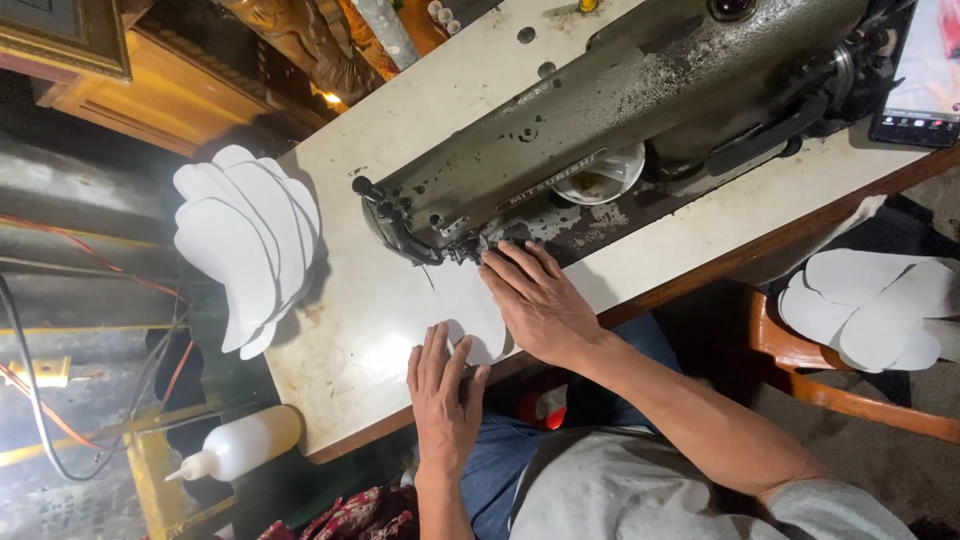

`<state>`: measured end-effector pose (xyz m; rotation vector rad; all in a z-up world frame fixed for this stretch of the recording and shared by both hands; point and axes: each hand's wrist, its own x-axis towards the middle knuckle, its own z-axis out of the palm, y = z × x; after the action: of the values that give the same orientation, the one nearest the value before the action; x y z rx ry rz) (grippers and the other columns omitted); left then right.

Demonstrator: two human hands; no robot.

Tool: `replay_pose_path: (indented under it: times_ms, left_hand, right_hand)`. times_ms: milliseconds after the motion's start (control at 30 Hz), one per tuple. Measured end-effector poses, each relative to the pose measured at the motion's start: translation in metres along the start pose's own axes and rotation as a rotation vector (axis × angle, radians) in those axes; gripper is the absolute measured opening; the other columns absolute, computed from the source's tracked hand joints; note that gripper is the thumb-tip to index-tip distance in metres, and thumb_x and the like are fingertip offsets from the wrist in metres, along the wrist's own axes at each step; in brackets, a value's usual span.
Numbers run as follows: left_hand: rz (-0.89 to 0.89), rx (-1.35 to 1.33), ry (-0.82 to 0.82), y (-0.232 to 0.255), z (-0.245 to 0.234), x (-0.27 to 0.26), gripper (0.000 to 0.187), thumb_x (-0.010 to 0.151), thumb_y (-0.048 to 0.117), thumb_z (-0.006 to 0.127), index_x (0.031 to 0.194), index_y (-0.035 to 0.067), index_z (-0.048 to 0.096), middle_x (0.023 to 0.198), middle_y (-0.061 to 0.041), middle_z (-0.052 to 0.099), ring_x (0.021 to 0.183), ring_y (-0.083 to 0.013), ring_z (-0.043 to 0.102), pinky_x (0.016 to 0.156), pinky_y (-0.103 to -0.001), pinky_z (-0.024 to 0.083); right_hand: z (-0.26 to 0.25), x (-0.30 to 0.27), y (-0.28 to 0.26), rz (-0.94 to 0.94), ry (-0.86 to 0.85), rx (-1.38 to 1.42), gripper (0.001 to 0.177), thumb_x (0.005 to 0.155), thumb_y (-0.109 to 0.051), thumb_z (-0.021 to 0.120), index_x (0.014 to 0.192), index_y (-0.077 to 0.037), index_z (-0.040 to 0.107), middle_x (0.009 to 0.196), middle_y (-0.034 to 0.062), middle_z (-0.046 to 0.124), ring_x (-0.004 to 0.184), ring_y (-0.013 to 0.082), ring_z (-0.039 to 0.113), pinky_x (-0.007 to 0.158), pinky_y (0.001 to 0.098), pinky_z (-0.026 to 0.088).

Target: Stitching the edges of white shoe upper components using an industrial sewing machine at a stitching station.

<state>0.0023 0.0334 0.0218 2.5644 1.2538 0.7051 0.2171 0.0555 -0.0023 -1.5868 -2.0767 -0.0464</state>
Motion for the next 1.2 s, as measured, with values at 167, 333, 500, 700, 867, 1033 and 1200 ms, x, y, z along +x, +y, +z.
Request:
replay_pose_path:
  times_ms: [167,333,500,700,867,1033,1200]
  left_hand:
    - [-0.034,-0.040,-0.005,-0.008,0.003,0.009,0.038,0.098,0.031,0.067,0.128,0.009,0.061,0.151,-0.019,0.053,0.147,-0.0372,0.045,0.122,-0.054,0.031]
    - [-0.005,-0.055,0.005,-0.011,0.001,0.021,0.032,0.095,0.020,0.073,0.122,0.007,0.061,0.147,-0.018,0.058,0.146,-0.0346,0.047,0.123,-0.053,0.031]
    - [-0.025,0.050,-0.017,-0.019,0.007,0.021,0.038,0.095,0.027,0.072,0.129,0.010,0.065,0.147,-0.011,0.059,0.146,-0.0345,0.047,0.120,-0.055,0.034]
    - [0.025,0.107,0.009,-0.022,0.013,0.025,0.039,0.095,0.035,0.071,0.128,0.015,0.065,0.144,-0.012,0.060,0.143,-0.0348,0.050,0.116,-0.056,0.037]
    - [0.029,0.093,0.003,-0.024,0.013,0.029,0.041,0.094,0.035,0.073,0.128,0.015,0.065,0.145,-0.013,0.059,0.144,-0.0353,0.049,0.117,-0.057,0.035]
    - [0.055,0.101,0.024,-0.028,0.015,0.032,0.044,0.092,0.037,0.075,0.128,0.015,0.064,0.146,-0.012,0.059,0.145,-0.0342,0.049,0.119,-0.056,0.035]
    - [0.026,0.102,0.008,-0.034,0.017,0.033,0.044,0.093,0.037,0.074,0.130,0.016,0.063,0.149,-0.012,0.057,0.146,-0.0337,0.048,0.119,-0.056,0.035]
  right_hand:
    - [-0.003,0.002,-0.001,-0.005,0.017,0.021,0.043,0.103,-0.019,0.057,0.143,-0.003,0.057,0.154,0.0129,0.051,0.147,0.0312,0.040,0.123,0.0519,0.031]
    - [-0.006,0.004,-0.002,0.002,0.014,0.012,0.043,0.104,-0.019,0.056,0.143,-0.002,0.058,0.154,0.0138,0.052,0.147,0.0319,0.041,0.123,0.0523,0.032]
    - [-0.005,0.002,0.001,0.018,-0.062,0.047,0.047,0.103,-0.021,0.053,0.145,-0.001,0.054,0.154,0.0166,0.051,0.148,0.0334,0.038,0.124,0.0526,0.027]
    - [-0.004,0.000,0.003,0.025,-0.004,0.065,0.042,0.103,-0.018,0.054,0.140,0.000,0.059,0.152,0.0162,0.053,0.147,0.0327,0.039,0.124,0.0527,0.029]
    - [-0.004,0.000,0.003,0.029,-0.010,0.070,0.041,0.104,-0.019,0.053,0.140,0.000,0.059,0.152,0.0156,0.053,0.147,0.0322,0.039,0.124,0.0525,0.028]
    - [-0.004,0.000,0.003,0.042,-0.019,0.061,0.041,0.106,-0.021,0.051,0.141,-0.001,0.058,0.153,0.0145,0.053,0.147,0.0313,0.040,0.123,0.0516,0.029]
    - [-0.005,0.001,0.003,0.037,-0.012,0.067,0.042,0.105,-0.021,0.052,0.141,-0.001,0.058,0.153,0.0149,0.052,0.147,0.0316,0.039,0.124,0.0517,0.028]
